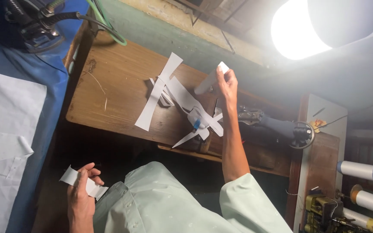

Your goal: The person irons several white fabric strips on a blue-covered worktable. They pick up each strip, place it on the table, and press it with a steam iron, occasionally using a wooden block to hold the fabric in place.

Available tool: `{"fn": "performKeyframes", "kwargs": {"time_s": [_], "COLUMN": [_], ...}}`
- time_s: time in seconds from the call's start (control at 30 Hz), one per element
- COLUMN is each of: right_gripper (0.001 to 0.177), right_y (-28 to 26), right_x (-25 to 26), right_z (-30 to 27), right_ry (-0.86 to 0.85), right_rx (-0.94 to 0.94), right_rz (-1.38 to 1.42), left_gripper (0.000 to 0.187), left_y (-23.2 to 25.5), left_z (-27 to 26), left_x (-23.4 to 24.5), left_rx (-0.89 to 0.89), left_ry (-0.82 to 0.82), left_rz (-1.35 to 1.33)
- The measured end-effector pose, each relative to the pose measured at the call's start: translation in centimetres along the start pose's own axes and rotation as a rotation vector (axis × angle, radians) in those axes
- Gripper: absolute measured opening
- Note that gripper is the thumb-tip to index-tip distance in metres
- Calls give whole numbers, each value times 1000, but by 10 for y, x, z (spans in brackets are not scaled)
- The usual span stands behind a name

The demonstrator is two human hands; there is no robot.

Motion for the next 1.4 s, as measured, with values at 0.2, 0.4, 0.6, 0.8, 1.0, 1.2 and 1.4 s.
{"fn": "performKeyframes", "kwargs": {"time_s": [0.2, 0.4, 0.6, 0.8, 1.0, 1.2, 1.4], "right_gripper": [51, 47, 55, 42, 30, 30, 28], "right_y": [-40, -2, -19, -41, -33, -55, -86], "right_x": [-75, -200, -273, -304, -322, -328, -340], "right_z": [-88, -216, -340, -424, -465, -488, -488], "right_ry": [-307, -544, -619, -522, -515, -502, -518], "right_rx": [-371, -808, -853, -734, -735, -783, -777], "right_rz": [506, 510, 593, 660, 724, 795, 802], "left_gripper": [37, 55, 65, 21, 25, 45, 56], "left_y": [2, -6, 51, 96, 67, 92, 99], "left_z": [17, 35, 34, 25, 58, 51, 54], "left_x": [26, 56, 123, 193, 244, 272, 272], "left_rx": [-150, -201, -312, -238, -203, -68, -172], "left_ry": [-29, -265, -251, -189, -52, -8, -56], "left_rz": [-230, -458, -571, -689, -669, -698, -813]}}
Point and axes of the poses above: each hand's wrist, its own z-axis towards the middle knuckle, its own x-axis out of the back of the hand, y = z × x, the point moved 2 cm from there along z, towards the middle knuckle, and after that the axes turned 10 degrees about y, right-handed, at the moved point
